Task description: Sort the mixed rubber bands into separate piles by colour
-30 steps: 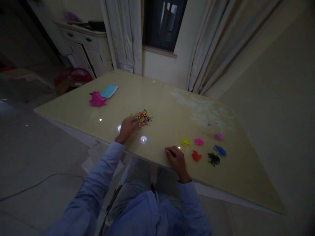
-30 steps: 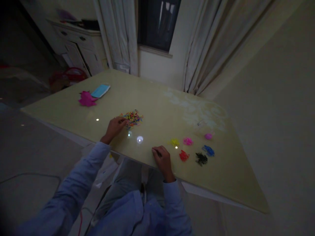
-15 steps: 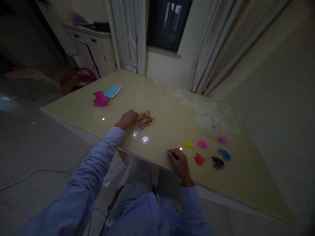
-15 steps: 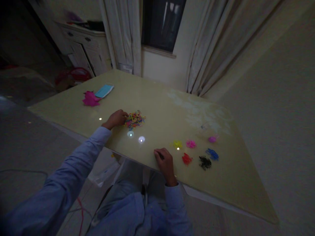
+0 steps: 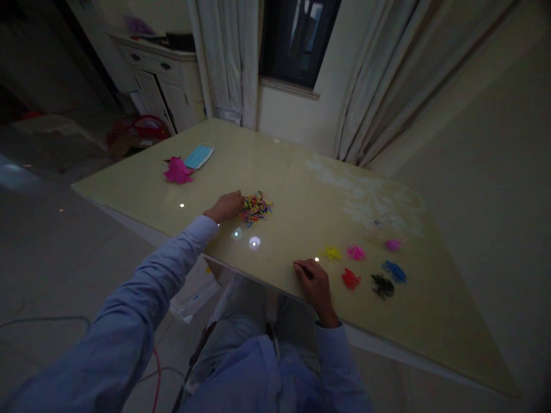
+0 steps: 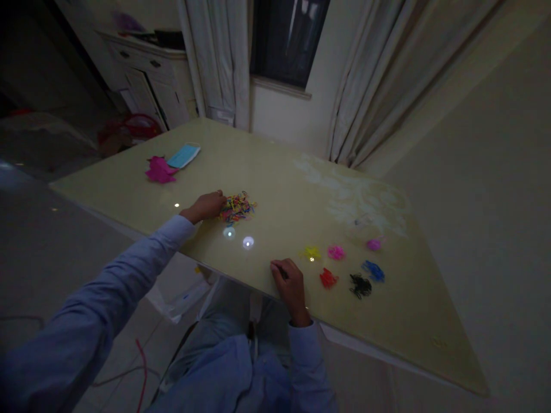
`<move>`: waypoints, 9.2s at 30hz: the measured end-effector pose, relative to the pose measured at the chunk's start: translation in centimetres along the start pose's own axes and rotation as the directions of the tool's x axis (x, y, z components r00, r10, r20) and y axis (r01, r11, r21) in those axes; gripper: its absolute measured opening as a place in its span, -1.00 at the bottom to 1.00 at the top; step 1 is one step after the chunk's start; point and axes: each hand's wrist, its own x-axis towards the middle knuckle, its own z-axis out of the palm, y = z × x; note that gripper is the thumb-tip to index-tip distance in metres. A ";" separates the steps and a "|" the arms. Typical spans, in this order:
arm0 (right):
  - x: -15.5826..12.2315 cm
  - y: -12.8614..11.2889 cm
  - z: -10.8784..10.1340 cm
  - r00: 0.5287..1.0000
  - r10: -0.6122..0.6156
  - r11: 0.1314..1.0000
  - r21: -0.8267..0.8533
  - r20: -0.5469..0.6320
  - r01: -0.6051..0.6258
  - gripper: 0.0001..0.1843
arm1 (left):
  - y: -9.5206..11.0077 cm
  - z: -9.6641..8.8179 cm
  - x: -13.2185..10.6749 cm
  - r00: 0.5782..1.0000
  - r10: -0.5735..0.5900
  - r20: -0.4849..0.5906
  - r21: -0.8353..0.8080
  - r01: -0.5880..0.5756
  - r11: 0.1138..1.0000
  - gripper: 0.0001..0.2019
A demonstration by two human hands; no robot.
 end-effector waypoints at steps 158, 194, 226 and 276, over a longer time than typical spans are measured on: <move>-3.3 0.4 -11.1 0.777 0.551 0.765 0.556 -0.303 -0.326 -0.65 | 13.9 6.9 -10.5 0.861 0.117 -0.495 -0.497 -0.391 0.775 -0.76; 0.2 0.0 0.6 0.988 0.136 0.987 0.081 0.074 -0.142 -0.69 | 5.6 4.3 -8.7 0.874 -0.294 -0.387 -0.710 -0.078 0.700 -0.72; 0.0 -0.1 0.1 0.981 0.193 0.979 0.055 0.032 -0.194 -0.70 | -2.4 3.9 -7.5 0.853 -0.379 -0.360 -0.359 0.249 0.900 -0.66; -0.3 -0.2 0.5 0.989 0.142 0.983 0.113 0.037 -0.145 -0.71 | 14.9 -5.0 -13.0 0.994 0.002 -0.106 -0.892 -0.094 -0.443 -0.79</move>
